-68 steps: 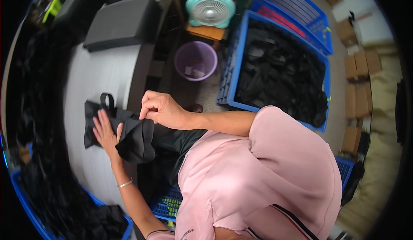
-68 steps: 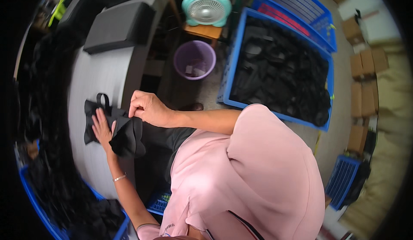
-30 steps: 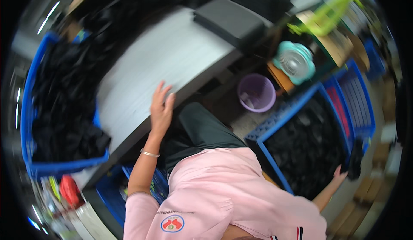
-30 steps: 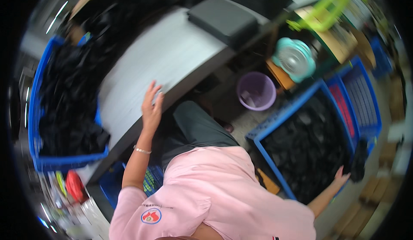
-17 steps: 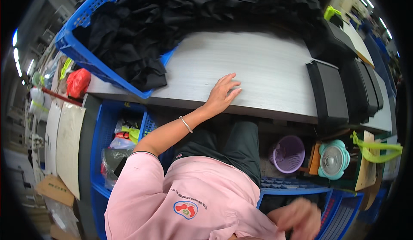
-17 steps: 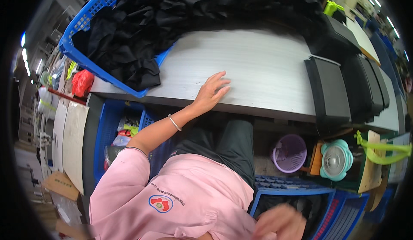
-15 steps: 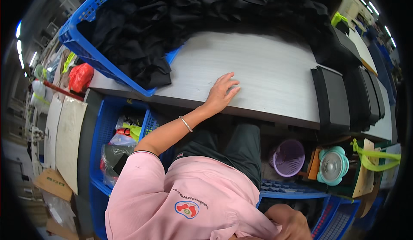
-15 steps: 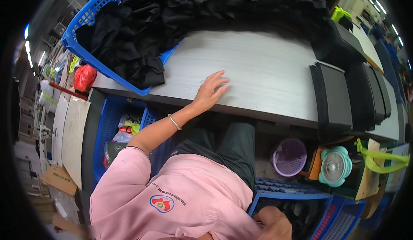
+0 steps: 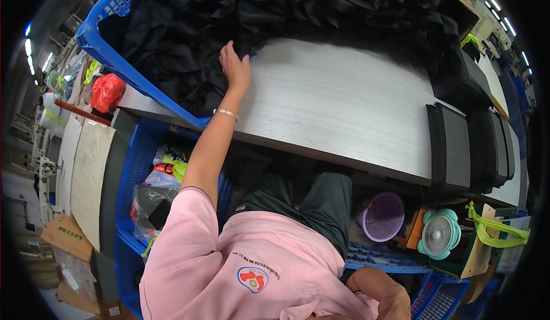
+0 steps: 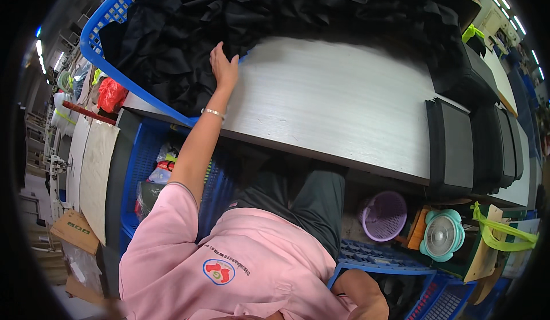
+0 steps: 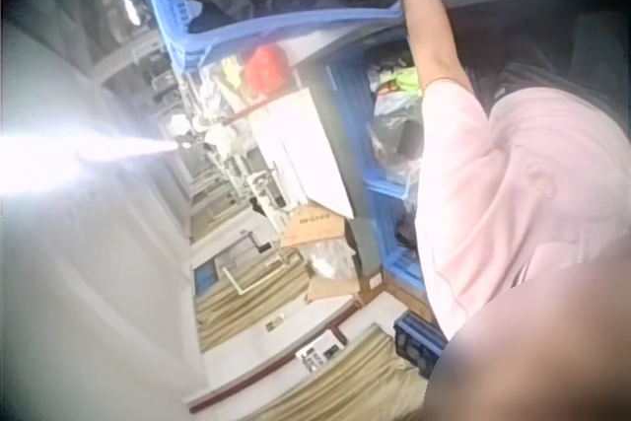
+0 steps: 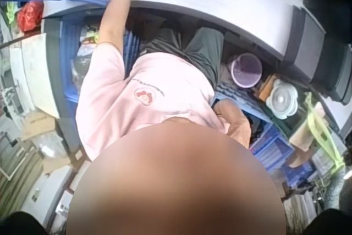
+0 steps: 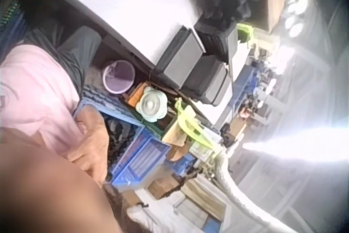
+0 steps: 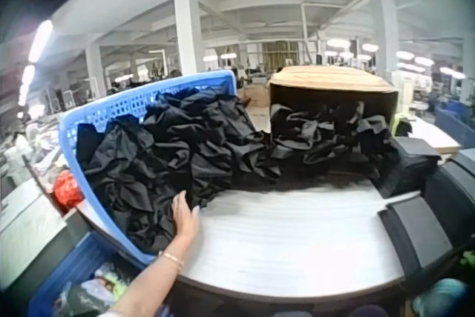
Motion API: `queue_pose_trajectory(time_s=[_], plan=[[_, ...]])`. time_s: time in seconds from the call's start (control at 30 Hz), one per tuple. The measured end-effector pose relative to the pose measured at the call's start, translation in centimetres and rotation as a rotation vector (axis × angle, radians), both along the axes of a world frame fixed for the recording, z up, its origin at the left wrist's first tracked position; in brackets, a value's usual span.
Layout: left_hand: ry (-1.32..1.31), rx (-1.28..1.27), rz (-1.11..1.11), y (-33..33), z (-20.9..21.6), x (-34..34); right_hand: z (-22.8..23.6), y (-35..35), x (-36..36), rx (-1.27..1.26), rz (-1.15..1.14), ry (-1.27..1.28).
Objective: The person is inspecting and folding black fabric components for a product, likely part of a sports or recreation good manufacturing process.
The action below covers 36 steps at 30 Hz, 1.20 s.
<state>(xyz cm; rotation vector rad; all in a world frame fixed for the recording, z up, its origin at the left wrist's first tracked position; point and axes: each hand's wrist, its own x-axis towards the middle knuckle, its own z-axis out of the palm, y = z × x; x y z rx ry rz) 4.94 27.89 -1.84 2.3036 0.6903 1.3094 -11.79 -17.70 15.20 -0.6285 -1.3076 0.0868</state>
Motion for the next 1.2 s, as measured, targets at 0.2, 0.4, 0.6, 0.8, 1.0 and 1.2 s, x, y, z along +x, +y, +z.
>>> queue_pose_trajectory(time_s=[0.2,0.4,0.6,0.8,1.0,1.2], plan=[[0.032,-0.201,0.009,-0.3,1.6,1.0,-1.4,0.7,0.5,-0.355,-0.228,0.112],[0.084,-0.409,-0.481,-11.2,0.6,-4.3,-2.1,1.9,1.1,-0.495,-0.259,0.132],[0.235,-1.011,-0.752,-16.0,0.7,-5.2,-2.1,2.8,1.6,-0.592,-0.285,0.123],[-0.124,-1.469,-0.903,-16.1,2.3,-4.9,-1.3,2.3,2.0,-0.635,-0.357,0.11],[-0.032,-1.191,-0.873,-16.3,0.0,-4.4,-3.7,6.6,6.1,-0.738,-0.954,0.1],[0.08,-0.896,-0.738,-14.5,-1.7,-4.0,-11.8,10.0,12.7,-0.921,-1.224,0.504]])
